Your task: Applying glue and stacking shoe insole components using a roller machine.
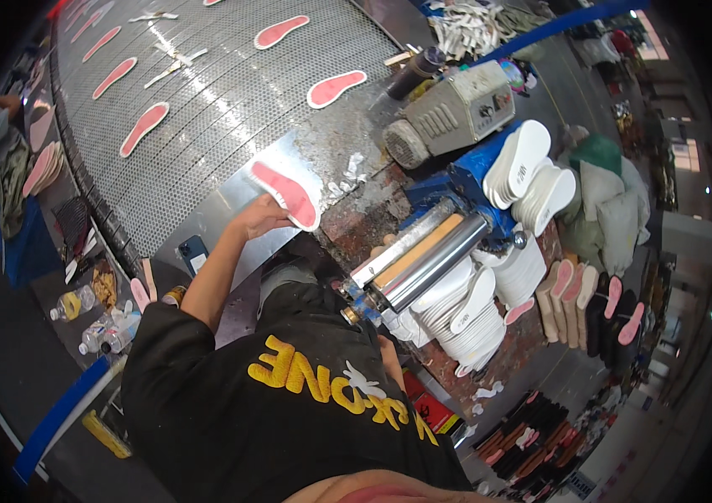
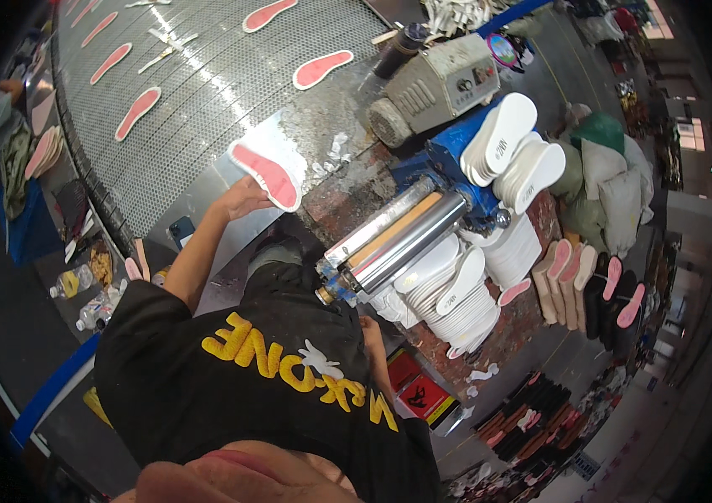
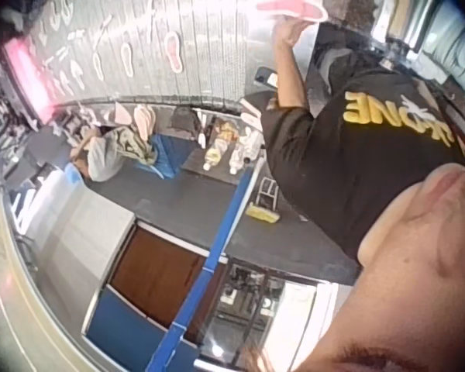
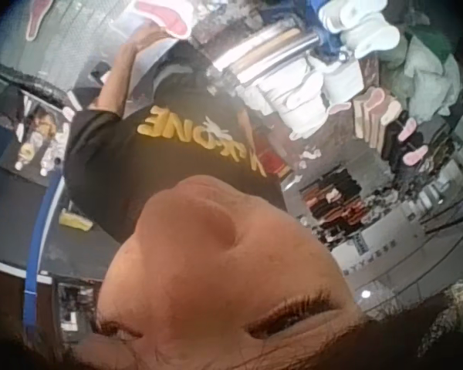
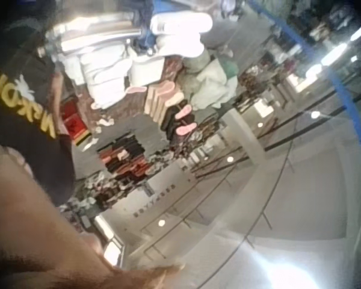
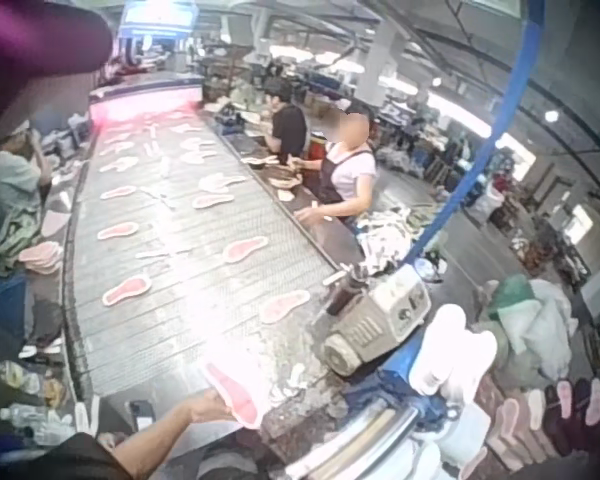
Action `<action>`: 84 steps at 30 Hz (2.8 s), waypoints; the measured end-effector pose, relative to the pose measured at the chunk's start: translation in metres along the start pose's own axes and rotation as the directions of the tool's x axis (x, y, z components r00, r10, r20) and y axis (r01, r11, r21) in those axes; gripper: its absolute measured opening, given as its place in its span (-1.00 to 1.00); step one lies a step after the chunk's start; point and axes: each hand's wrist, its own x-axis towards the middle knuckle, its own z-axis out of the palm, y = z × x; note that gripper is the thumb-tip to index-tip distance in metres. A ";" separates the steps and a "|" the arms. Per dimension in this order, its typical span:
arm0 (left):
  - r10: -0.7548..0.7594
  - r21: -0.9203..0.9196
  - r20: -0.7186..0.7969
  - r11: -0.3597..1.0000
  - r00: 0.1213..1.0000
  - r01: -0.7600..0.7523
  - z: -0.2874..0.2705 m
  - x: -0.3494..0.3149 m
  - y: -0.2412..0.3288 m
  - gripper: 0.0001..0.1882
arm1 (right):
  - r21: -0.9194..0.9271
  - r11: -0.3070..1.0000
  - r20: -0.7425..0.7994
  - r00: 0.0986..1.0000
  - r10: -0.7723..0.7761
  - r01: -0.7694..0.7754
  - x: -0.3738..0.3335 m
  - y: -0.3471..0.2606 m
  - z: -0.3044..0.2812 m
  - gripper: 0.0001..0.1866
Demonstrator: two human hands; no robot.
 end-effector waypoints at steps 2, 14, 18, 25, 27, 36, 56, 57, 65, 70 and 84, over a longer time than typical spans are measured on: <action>0.126 -0.321 -0.203 0.928 0.971 -0.188 -0.015 -0.014 -0.013 -0.47 | 0.006 1.000 0.028 1.000 0.003 -0.003 0.008 -0.005 -0.006 -0.60; 0.225 -0.500 -0.734 0.458 0.641 -0.735 -0.170 -0.042 -0.004 -0.57 | -0.486 0.866 -0.086 0.992 0.088 -0.119 0.023 -0.089 -0.005 -0.80; 0.028 -0.533 -0.754 0.559 0.656 -0.635 -0.198 -0.059 -0.005 -0.42 | -0.468 0.883 -0.041 0.999 -0.021 0.000 0.014 -0.089 -0.001 -0.70; -0.059 -0.400 -0.832 0.752 0.551 -0.524 -0.178 -0.050 0.005 -0.43 | -0.197 0.956 0.156 0.956 0.248 -0.216 0.021 -0.051 -0.034 -0.66; -0.031 -0.328 -0.819 0.845 0.573 -0.422 -0.156 -0.044 0.004 -0.60 | -0.135 0.926 0.163 0.914 0.372 -0.352 0.000 -0.072 -0.060 -0.62; 0.043 0.507 -0.506 0.823 0.862 0.256 -0.068 0.023 -0.045 -0.75 | -0.691 0.608 -0.497 0.354 -0.792 0.391 -0.118 -0.400 -0.102 -0.67; -0.076 0.953 -0.288 -0.119 0.954 0.278 -0.093 0.066 -0.105 -0.37 | -0.683 0.719 -0.717 0.309 -0.625 -0.128 -0.053 -0.533 -0.129 -0.32; -0.058 0.956 -0.272 -0.129 0.960 0.263 -0.087 0.063 -0.102 -0.37 | -0.690 0.719 -0.679 0.267 -0.684 0.086 -0.062 -0.525 -0.132 -0.38; -0.310 0.864 -0.320 0.293 0.895 0.410 -0.026 0.048 -0.041 -0.73 | 0.079 0.411 -0.792 0.307 -0.527 0.908 -0.119 -0.378 -0.139 -0.57; 0.006 0.959 0.177 0.225 0.984 -0.173 0.078 0.079 0.027 -0.73 | 0.198 0.425 -0.923 0.314 -0.223 0.883 -0.115 -0.280 -0.134 -0.69; -0.242 0.706 0.652 -0.151 0.719 -0.692 0.297 0.078 0.095 -0.09 | -0.192 0.670 -0.770 0.313 -0.556 0.717 -0.035 -0.259 -0.074 -0.79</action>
